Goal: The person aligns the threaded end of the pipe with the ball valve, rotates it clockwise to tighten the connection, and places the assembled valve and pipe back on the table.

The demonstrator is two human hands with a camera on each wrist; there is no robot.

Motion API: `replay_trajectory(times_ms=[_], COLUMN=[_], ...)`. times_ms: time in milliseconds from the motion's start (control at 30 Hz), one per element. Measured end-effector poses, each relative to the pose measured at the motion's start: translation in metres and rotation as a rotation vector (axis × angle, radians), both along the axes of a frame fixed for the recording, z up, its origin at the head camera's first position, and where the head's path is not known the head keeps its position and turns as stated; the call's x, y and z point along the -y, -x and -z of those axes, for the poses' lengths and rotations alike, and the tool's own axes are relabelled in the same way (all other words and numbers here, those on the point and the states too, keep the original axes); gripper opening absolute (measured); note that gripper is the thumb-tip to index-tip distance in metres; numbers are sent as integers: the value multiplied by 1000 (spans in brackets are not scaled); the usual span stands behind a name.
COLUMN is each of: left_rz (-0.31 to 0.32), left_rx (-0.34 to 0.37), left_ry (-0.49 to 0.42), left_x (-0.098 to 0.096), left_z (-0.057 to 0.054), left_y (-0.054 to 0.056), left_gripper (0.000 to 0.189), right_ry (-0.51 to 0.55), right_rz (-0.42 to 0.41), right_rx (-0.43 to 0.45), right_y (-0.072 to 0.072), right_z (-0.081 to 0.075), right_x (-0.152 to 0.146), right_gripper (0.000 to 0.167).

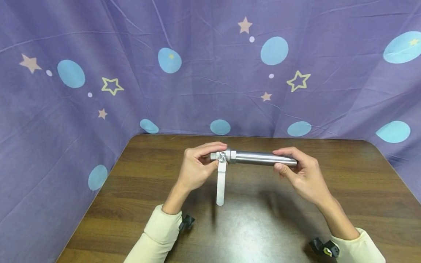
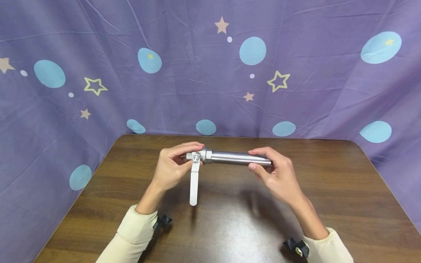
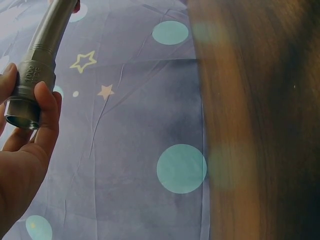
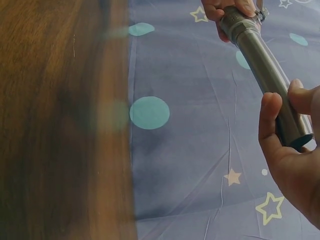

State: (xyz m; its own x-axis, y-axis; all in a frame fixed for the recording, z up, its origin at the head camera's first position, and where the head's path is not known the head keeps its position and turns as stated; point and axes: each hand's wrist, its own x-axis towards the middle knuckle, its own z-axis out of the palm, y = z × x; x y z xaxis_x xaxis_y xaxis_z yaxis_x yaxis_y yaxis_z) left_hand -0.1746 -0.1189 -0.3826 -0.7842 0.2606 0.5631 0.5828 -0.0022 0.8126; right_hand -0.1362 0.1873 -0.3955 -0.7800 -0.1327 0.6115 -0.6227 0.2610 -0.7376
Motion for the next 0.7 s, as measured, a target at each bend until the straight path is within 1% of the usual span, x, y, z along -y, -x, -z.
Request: replay_trajectory(times_ms=[100, 167, 233, 333, 400, 500, 600, 700], left_rz=[-1, -4, -6, -4, 1, 6, 6, 6], left_rx=[1, 3, 6, 11, 10, 6, -2, -6], left_ry=[3, 5, 4, -1, -3, -3, -3, -3], left_x=[0, 0, 0, 0, 0, 0, 0, 0], left_z=[0, 0, 0, 0, 0, 1, 1, 1], left_y=[0, 0, 0, 0, 0, 1, 1, 1], left_gripper=[39, 39, 39, 39, 39, 40, 40, 39], right_ry=[67, 92, 129, 120, 107, 37, -4, -13], right_rz=[-56, -88, -137, -158, -158, -103, -65, -44], right_rx=[16, 47, 44, 44, 10, -6, -11, 9], right_y=[2, 2, 2, 2, 3, 3, 3, 2], right_z=[1, 1, 1, 1, 1, 0, -1, -2], right_x=[0, -1, 0, -1, -2, -3, -4, -3], right_gripper=[39, 42, 47, 52, 52, 51, 51, 52])
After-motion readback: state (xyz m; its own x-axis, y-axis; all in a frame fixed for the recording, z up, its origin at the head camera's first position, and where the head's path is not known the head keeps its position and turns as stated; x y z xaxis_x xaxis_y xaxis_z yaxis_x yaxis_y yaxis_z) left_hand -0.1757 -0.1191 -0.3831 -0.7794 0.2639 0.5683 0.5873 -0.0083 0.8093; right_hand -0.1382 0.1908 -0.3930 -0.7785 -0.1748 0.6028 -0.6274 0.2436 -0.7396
